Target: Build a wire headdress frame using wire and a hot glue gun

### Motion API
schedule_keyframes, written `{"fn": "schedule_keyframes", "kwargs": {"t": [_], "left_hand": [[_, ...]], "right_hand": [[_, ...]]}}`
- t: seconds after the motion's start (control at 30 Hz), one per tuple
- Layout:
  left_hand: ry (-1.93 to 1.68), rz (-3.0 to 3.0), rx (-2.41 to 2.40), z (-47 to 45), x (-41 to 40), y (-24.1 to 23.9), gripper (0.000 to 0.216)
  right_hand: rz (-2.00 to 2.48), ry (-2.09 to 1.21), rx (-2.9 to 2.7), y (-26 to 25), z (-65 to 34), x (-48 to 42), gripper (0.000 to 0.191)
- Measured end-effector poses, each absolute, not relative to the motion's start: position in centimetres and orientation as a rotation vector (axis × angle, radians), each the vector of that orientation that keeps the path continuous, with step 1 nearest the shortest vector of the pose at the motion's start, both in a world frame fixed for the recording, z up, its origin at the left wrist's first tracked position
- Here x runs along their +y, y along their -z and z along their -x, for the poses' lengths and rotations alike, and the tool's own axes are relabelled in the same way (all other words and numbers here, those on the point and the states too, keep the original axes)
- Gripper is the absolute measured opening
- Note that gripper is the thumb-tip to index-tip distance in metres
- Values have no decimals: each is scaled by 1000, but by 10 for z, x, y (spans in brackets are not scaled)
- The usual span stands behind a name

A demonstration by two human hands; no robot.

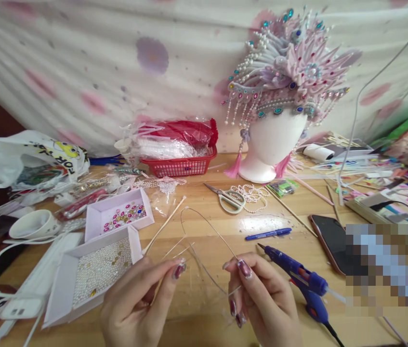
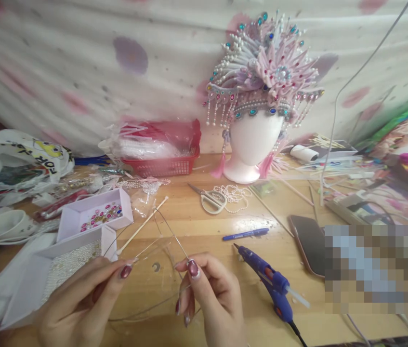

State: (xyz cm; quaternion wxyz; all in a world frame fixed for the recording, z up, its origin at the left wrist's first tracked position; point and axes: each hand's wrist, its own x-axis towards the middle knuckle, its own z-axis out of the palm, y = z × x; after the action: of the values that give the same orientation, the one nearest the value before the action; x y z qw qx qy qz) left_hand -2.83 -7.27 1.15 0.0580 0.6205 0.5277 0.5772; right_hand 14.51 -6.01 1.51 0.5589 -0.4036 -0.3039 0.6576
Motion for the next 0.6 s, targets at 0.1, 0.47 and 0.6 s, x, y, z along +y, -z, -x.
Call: {"fn": "schedule_keyframes", "kwargs": {"t": [0.1,0.47,0.6], "left_hand": [[-1728,-1868,1619,28,-76,-9,13],[-1725,-1971,1617,22,-76,-10,13],[-1718,-1956,1613,22,-76,-11,13]], "right_hand": [[954,-1571,-697,-11,-145,-62,37],[987,-1510,-886,-6,-151,-69,44],[1015,-1488,-1003,-5,-154,-71,47]]}}
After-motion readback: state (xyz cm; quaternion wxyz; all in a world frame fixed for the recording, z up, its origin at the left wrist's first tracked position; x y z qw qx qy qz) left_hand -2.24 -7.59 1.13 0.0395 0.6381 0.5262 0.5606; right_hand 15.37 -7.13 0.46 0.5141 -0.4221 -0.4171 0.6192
